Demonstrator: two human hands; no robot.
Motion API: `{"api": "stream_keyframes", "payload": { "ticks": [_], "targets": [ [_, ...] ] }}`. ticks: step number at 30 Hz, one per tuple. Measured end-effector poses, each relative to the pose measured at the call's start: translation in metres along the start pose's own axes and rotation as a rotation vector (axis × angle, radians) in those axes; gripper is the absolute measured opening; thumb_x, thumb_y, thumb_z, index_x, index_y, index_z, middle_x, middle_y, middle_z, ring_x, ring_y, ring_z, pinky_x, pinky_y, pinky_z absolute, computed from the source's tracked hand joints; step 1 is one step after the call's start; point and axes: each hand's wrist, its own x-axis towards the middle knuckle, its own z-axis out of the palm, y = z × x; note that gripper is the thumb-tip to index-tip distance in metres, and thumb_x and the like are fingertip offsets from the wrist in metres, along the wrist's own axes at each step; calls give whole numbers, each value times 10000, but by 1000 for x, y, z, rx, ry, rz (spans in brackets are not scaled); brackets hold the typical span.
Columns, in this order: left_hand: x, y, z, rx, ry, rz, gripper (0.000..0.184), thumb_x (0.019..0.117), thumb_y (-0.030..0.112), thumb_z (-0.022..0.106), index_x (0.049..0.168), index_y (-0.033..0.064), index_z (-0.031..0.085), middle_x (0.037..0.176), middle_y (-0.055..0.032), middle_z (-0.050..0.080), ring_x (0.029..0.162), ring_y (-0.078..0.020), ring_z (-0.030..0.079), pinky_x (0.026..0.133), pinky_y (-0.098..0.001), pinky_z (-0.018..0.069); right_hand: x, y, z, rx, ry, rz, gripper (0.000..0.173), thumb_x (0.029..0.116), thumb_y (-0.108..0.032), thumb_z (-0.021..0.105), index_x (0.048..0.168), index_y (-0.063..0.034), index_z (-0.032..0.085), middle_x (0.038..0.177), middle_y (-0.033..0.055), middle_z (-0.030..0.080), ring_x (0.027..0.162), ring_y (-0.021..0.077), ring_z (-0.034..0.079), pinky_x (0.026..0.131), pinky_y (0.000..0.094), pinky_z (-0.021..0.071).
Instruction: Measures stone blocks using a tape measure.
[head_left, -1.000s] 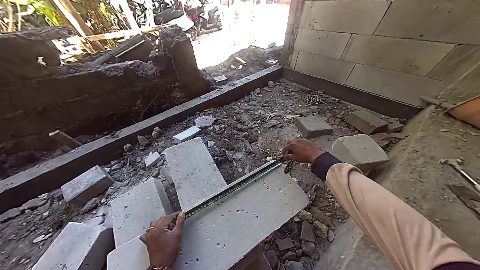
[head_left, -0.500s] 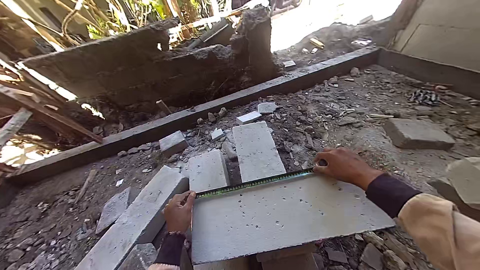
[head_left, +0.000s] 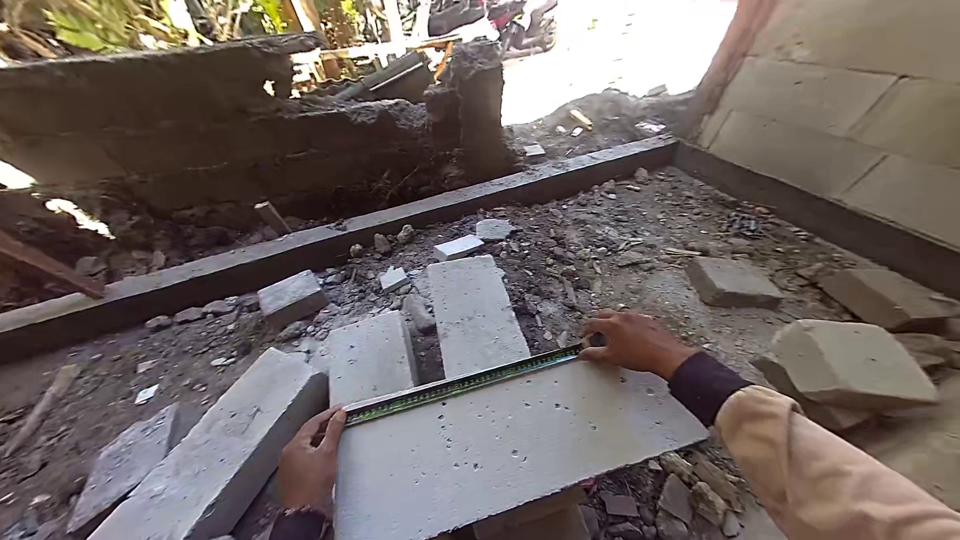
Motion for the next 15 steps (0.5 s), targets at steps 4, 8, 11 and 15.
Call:
{"api": "stream_keyframes", "payload": {
  "ticks": [4, 8, 11, 15],
  "targets": [
    [-5, -6, 7, -61, 47, 16, 323, 1010, 329, 633, 1178, 76, 744, 1052, -64, 763, 908, -85, 713, 840, -276, 583, 6, 6, -7, 33, -90, -15, 551, 835, -675, 719, 1241, -303, 706, 1142, 36, 685, 1067, 270, 655, 876, 553, 548],
    [-5, -4, 8, -74, 65, 12, 313, 1005, 316, 640, 1157, 64, 746, 1015, -63, 759, 871, -61, 700, 814, -242, 570, 17, 8, -13, 25, -184, -66, 465, 867, -600, 727, 1182, -258, 735, 1153, 42, 709, 1108, 255, 661, 946, 540, 529],
    [-5, -5, 5, -66, 58, 11, 321, 1005, 331, 645, 1165, 70, 742, 1031, -49, 762, 901, -58, 706, 835, -245, 574, 19, 6, -16, 22, -201, -69, 381, 867, -555, 735, 1113, -264, 754, 1127, 33, 714, 1097, 250, 662, 929, 545, 531],
    [-5, -9, 7, -65, 75, 26, 335, 1003, 348, 649, 1166, 70, 742, 1039, -52, 763, 911, -52, 706, 843, -233, 571, 13, 2, -15, 1, -228, -46, 374, 830, -556, 775, 1081, -280, 760, 1115, 20, 710, 1081, 245, 661, 910, 552, 534]
  ]
}}
